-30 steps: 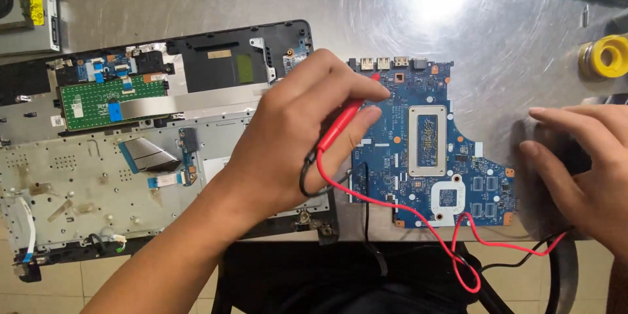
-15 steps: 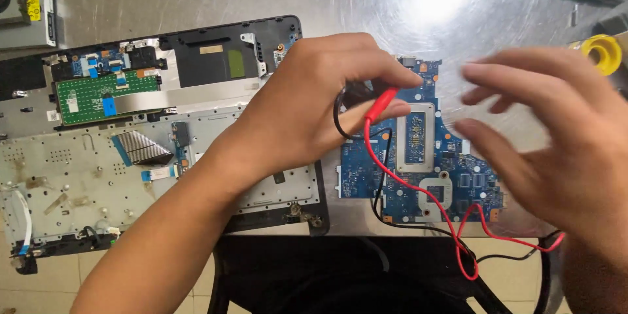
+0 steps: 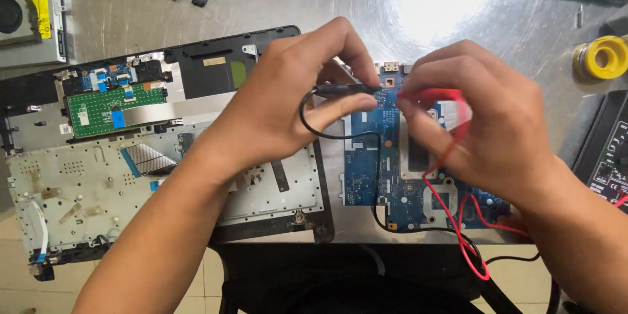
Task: Testing a laptop motherboard with a digital multimeter to diagnose electrical faults.
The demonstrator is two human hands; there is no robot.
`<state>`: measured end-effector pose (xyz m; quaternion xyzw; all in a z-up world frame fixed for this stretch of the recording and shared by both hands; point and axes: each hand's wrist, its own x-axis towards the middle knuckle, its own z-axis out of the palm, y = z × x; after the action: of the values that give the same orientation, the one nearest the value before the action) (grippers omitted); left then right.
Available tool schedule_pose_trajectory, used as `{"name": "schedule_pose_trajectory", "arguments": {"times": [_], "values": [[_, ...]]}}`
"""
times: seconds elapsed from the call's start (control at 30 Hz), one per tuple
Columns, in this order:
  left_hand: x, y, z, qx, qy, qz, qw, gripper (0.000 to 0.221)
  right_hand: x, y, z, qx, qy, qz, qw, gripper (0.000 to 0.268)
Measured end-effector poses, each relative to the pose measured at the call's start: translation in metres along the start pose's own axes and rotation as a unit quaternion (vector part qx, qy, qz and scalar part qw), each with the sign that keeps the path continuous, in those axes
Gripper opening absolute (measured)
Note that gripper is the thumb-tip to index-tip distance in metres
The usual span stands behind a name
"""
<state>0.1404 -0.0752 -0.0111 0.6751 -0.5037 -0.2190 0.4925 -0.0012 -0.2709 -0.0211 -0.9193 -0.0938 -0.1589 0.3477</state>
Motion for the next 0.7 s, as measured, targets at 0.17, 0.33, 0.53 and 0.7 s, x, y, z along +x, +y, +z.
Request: {"name": "schedule_pose_trajectory", "arguments": {"times": [0.17, 0.33, 0.53, 0.7], "values": [[-0.003, -0.014, -0.008, -0.029, 0.009, -0.058, 0.998, 0.021, -0.005, 0.003, 0.013, 0.139, 0.055, 0.143, 0.978, 0.016], [-0.003, -0.028, -0.001, -0.049, 0.03, -0.068, 0.996, 0.021, -0.003, 0.003, 0.018, 0.146, 0.037, 0.234, 0.961, 0.015], [-0.002, -0.031, -0.001, -0.032, 0.034, -0.075, 0.996, 0.018, 0.001, 0.0, 0.017, 0.133, 0.031, 0.204, 0.969, 0.014], [-0.004, -0.033, 0.0, -0.035, 0.038, -0.066, 0.996, 0.018, 0.0, -0.001, 0.018, 0.09, 0.021, 0.181, 0.979, 0.014]]}}
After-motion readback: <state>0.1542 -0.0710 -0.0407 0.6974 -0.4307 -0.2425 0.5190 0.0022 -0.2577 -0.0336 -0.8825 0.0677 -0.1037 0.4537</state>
